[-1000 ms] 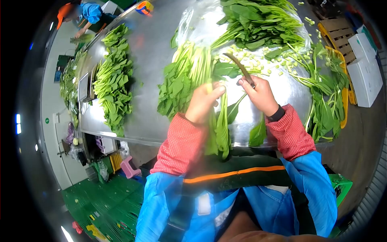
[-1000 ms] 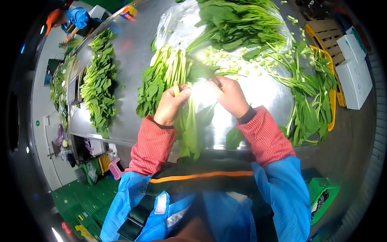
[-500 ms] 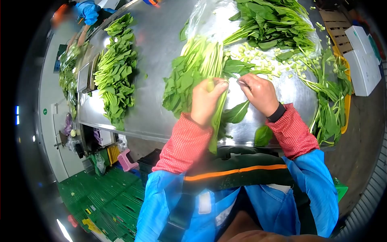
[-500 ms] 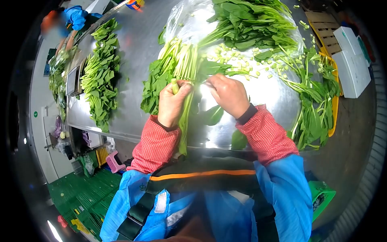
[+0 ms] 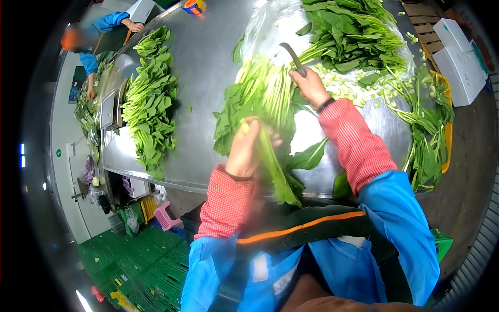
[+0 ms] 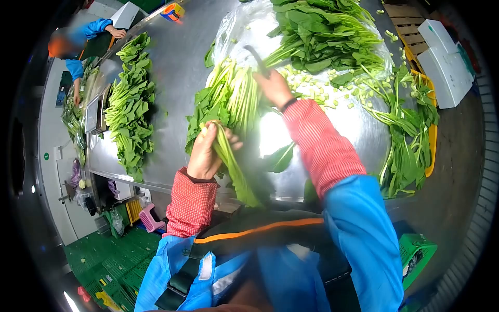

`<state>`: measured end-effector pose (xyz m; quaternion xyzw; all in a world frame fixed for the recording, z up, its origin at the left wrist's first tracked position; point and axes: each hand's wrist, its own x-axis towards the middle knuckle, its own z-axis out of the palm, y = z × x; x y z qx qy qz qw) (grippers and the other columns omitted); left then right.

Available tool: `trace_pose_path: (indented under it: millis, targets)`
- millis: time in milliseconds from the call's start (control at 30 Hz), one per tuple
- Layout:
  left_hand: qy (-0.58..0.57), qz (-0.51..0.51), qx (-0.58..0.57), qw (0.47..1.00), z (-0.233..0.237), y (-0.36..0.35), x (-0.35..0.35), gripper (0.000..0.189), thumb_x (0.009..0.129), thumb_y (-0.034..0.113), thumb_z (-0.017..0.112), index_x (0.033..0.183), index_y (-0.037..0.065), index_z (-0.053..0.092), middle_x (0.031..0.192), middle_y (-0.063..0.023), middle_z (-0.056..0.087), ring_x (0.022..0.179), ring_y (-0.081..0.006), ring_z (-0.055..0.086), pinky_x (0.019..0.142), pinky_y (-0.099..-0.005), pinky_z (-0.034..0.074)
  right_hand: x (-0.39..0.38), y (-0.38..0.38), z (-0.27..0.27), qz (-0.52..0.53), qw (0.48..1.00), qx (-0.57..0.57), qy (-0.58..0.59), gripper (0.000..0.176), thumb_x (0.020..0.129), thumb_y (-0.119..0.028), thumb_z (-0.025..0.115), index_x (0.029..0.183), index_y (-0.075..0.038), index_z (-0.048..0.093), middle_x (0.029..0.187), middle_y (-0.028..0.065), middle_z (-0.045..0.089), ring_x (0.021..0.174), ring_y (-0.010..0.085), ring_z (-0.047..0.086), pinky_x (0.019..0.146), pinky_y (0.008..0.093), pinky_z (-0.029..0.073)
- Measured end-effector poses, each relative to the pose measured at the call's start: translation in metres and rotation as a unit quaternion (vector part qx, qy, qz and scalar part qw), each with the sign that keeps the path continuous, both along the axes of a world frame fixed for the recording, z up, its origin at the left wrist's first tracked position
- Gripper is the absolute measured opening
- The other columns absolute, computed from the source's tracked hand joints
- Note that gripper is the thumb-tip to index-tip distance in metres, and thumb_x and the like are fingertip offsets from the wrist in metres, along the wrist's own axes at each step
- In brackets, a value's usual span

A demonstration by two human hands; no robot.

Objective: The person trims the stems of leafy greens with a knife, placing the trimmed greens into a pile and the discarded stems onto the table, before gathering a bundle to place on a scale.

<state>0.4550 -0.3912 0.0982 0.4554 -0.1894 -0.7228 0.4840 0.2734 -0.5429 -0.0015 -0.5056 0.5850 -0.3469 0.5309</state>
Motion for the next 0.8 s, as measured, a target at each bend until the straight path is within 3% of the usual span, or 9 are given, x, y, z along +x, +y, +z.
trace_pose_path:
  millis: [100,133,267,333,400,467,567,633,800]
  targets:
    - [-0.008,-0.015,-0.025,1.000,-0.009,0.000,0.019,0.024,0.092,0.033,0.062,0.102,0.015,0.051,0.080,-0.0007,0.050,0.072,-0.0154,0.053,0.066,-0.0343,0.049,0.020,-0.011,-0.025,-0.034,0.995,0.035,-0.083,0.023,0.085,-0.023,0.067,0.091,-0.005,0.054,0.066,0.0006,0.048,0.050,0.0103,0.043,0.045,0.0267,0.033]
    - [-0.052,-0.015,-0.031,0.998,0.000,-0.001,0.020,0.023,0.090,0.028,0.066,0.100,0.014,0.051,0.075,0.0018,0.046,0.063,-0.0116,0.045,0.058,-0.0279,0.042,0.024,-0.008,-0.011,-0.051,0.993,0.024,-0.108,0.019,0.084,-0.020,0.068,0.082,-0.007,0.054,0.056,-0.0046,0.042,0.038,0.0061,0.036,0.034,0.0242,0.027]
    - [-0.154,0.040,-0.021,0.987,-0.007,-0.005,0.030,0.015,0.087,0.013,0.067,0.096,0.007,0.057,0.070,0.0042,0.052,0.053,-0.0067,0.045,0.049,-0.0220,0.038,-0.024,0.026,0.043,-0.007,0.972,0.029,-0.232,0.015,0.087,-0.016,0.064,0.086,-0.006,0.052,0.057,-0.0059,0.042,0.040,0.0045,0.035,0.036,0.0215,0.026]
    - [-0.182,0.007,-0.040,0.982,-0.004,-0.010,0.022,0.018,0.087,0.012,0.067,0.101,0.006,0.059,0.073,0.0040,0.055,0.056,-0.0058,0.047,0.051,-0.0211,0.039,-0.055,0.040,0.068,0.045,0.958,0.030,-0.280,0.015,0.089,-0.017,0.063,0.089,-0.005,0.053,0.057,-0.0073,0.042,0.041,0.0038,0.035,0.038,0.0200,0.028]
    - [-0.225,-0.012,-0.061,0.972,0.007,-0.015,-0.004,0.025,0.086,0.015,0.068,0.108,0.003,0.061,0.075,0.0031,0.054,0.055,-0.0057,0.044,0.049,-0.0212,0.034,-0.075,0.049,0.074,0.059,0.974,0.034,-0.214,0.014,0.089,-0.017,0.063,0.088,-0.005,0.055,0.059,-0.0063,0.045,0.043,0.0031,0.037,0.039,0.0201,0.029]
    - [-0.197,-0.066,-0.082,0.975,0.018,-0.021,-0.031,0.035,0.086,0.008,0.067,0.119,-0.001,0.058,0.092,-0.0024,0.062,0.075,-0.0081,0.056,0.068,-0.0219,0.046,-0.086,0.059,0.075,0.071,0.994,-0.010,-0.084,0.013,0.090,-0.016,0.063,0.088,-0.004,0.059,0.058,-0.0054,0.047,0.045,0.0025,0.040,0.040,0.0194,0.030]
    - [-0.228,-0.116,-0.178,0.950,0.018,-0.031,-0.074,0.046,0.086,0.005,0.066,0.128,-0.001,0.052,0.111,-0.0069,0.064,0.098,-0.0106,0.058,0.091,-0.0240,0.045,-0.097,0.083,0.103,0.086,0.981,-0.002,-0.172,0.015,0.085,-0.016,0.066,0.079,-0.004,0.060,0.059,-0.0049,0.049,0.047,0.0031,0.041,0.042,0.0207,0.031]
    - [-0.215,-0.146,-0.183,0.948,0.023,-0.036,-0.093,0.045,0.085,0.005,0.067,0.128,0.000,0.053,0.103,-0.0028,0.063,0.090,-0.0073,0.057,0.082,-0.0212,0.047,-0.105,0.098,0.121,0.114,0.972,0.023,-0.202,0.012,0.087,-0.013,0.066,0.094,-0.003,0.064,0.063,-0.0059,0.050,0.050,0.0025,0.042,0.044,0.0195,0.031]
    - [-0.160,-0.184,-0.153,0.958,0.032,-0.038,-0.114,0.039,0.085,0.002,0.067,0.122,-0.001,0.058,0.090,0.0006,0.061,0.081,-0.0052,0.056,0.073,-0.0185,0.047,-0.124,0.115,0.123,0.022,0.966,-0.016,-0.256,0.017,0.089,-0.015,0.065,0.100,-0.002,0.064,0.068,-0.0016,0.056,0.053,0.0063,0.050,0.046,0.0217,0.037]
